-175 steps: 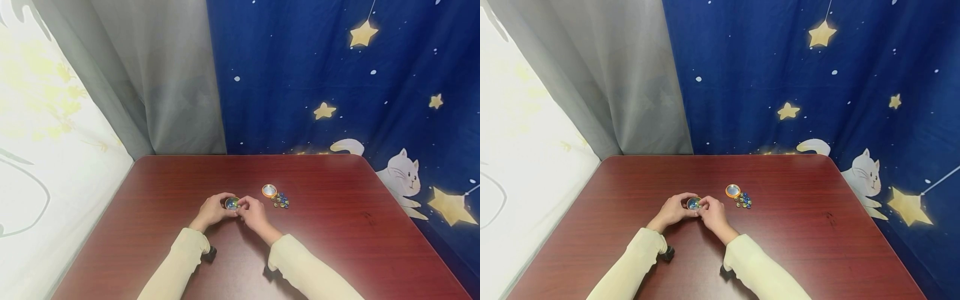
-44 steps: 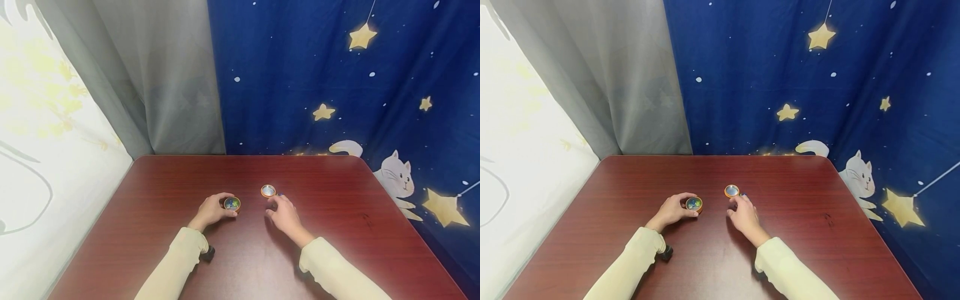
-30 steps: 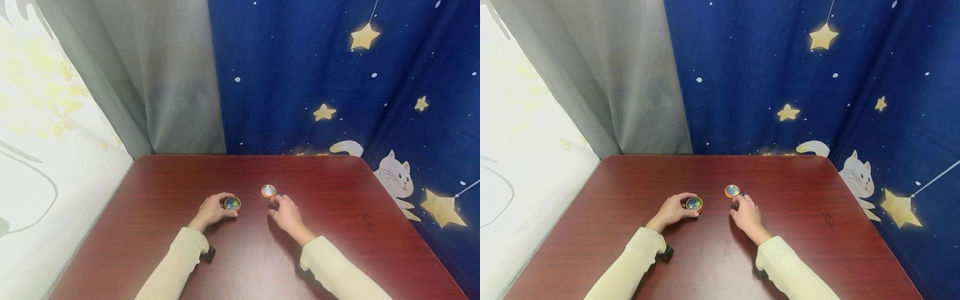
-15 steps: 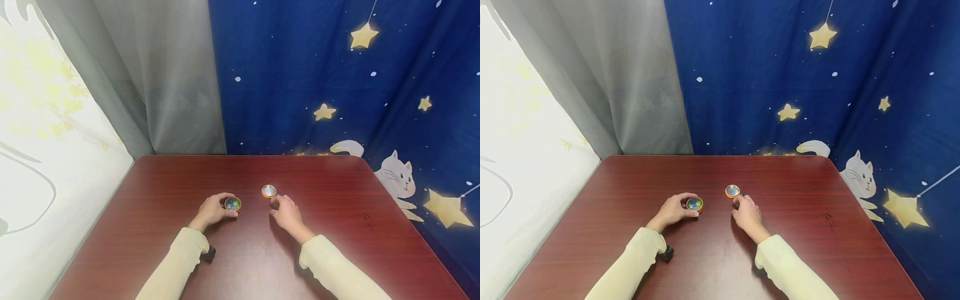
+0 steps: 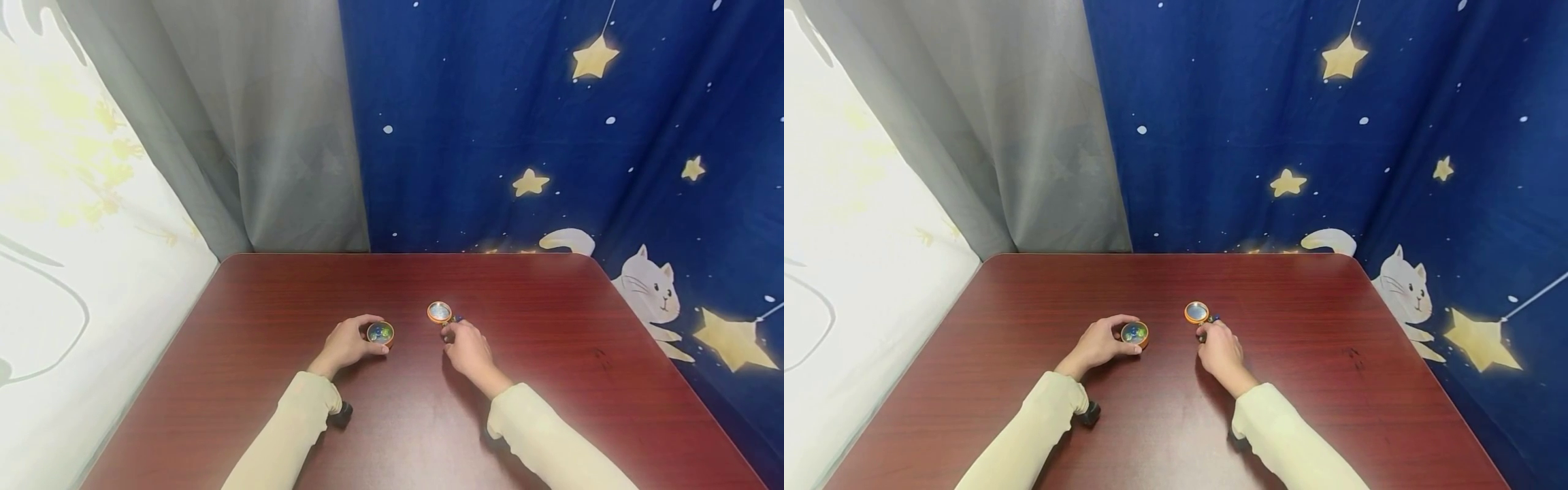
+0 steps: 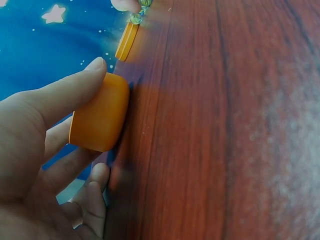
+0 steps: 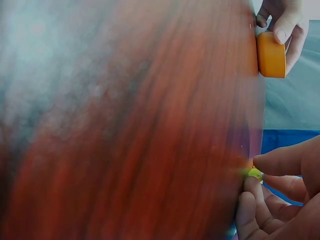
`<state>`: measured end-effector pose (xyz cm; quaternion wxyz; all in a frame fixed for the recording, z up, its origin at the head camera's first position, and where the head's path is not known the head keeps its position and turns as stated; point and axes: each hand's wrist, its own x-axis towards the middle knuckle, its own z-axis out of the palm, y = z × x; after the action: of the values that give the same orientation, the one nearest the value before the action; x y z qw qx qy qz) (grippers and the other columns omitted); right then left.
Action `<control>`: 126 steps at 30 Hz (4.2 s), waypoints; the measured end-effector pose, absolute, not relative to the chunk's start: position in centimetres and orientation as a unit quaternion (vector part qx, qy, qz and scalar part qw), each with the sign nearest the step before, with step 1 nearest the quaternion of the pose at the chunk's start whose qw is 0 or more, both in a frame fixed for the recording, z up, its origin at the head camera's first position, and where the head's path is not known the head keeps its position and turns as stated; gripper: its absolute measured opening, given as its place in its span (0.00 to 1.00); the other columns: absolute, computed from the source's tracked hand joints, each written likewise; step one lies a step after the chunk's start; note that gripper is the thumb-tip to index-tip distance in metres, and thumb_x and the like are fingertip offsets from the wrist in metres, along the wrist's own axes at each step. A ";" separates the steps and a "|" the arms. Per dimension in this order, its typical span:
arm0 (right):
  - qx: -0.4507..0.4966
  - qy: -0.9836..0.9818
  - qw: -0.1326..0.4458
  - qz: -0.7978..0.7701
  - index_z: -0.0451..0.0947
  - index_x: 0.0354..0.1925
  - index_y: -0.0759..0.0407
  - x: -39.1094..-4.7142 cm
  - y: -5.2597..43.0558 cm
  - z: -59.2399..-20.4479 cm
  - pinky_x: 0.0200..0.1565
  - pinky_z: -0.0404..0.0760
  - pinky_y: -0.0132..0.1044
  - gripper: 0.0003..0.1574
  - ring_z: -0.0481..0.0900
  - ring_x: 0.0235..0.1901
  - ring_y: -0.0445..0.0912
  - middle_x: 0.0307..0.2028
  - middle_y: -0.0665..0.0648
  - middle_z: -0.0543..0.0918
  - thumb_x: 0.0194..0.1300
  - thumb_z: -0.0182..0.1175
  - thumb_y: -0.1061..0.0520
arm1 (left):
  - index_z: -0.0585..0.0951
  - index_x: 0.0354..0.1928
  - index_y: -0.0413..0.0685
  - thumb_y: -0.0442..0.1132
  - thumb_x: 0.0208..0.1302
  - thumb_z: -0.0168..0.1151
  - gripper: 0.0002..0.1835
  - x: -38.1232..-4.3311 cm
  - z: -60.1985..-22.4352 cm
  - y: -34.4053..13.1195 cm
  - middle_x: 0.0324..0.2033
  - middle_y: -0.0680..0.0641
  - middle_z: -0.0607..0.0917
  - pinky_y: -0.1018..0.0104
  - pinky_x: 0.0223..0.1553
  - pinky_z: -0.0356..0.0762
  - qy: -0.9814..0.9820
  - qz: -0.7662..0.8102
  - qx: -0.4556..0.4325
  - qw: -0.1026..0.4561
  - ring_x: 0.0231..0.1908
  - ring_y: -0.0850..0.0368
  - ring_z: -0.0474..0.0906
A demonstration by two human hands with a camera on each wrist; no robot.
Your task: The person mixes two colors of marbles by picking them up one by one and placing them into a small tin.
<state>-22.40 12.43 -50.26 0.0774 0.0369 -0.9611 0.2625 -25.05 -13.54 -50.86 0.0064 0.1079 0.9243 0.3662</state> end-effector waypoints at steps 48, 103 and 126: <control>0.049 -0.956 0.072 0.279 0.82 0.33 0.50 -21.8 11.2 -49.8 0.32 0.76 0.45 0.08 0.81 0.29 0.45 0.27 0.46 0.83 0.54 0.70 0.61 | 0.82 0.52 0.66 0.53 0.38 0.82 0.33 -24.7 -50.9 -13.5 0.33 0.60 0.83 0.55 0.41 0.71 0.923 0.367 0.114 0.002 0.35 0.63 0.77; 0.123 -0.864 0.048 0.486 0.82 0.38 0.61 -21.8 6.6 -50.9 0.21 0.78 0.34 0.08 0.79 0.19 0.42 0.25 0.51 0.81 0.57 0.67 0.67 | 0.82 0.53 0.62 0.52 0.39 0.81 0.32 -24.7 -51.0 -13.6 0.34 0.58 0.84 0.57 0.38 0.71 0.920 0.371 0.123 -0.008 0.34 0.62 0.77; 0.131 -0.857 0.064 0.494 0.82 0.38 0.63 -22.2 4.4 -51.0 0.22 0.77 0.34 0.08 0.78 0.18 0.41 0.23 0.49 0.81 0.57 0.68 0.66 | 0.83 0.51 0.64 0.53 0.39 0.81 0.31 -24.7 -50.9 -13.5 0.35 0.57 0.84 0.58 0.38 0.71 0.919 0.376 0.117 -0.010 0.33 0.62 0.76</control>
<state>-22.16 4.43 -50.98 0.0639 0.1315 -0.8573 0.4936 -24.67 -13.48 -50.87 -0.0098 0.1174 0.9190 0.3763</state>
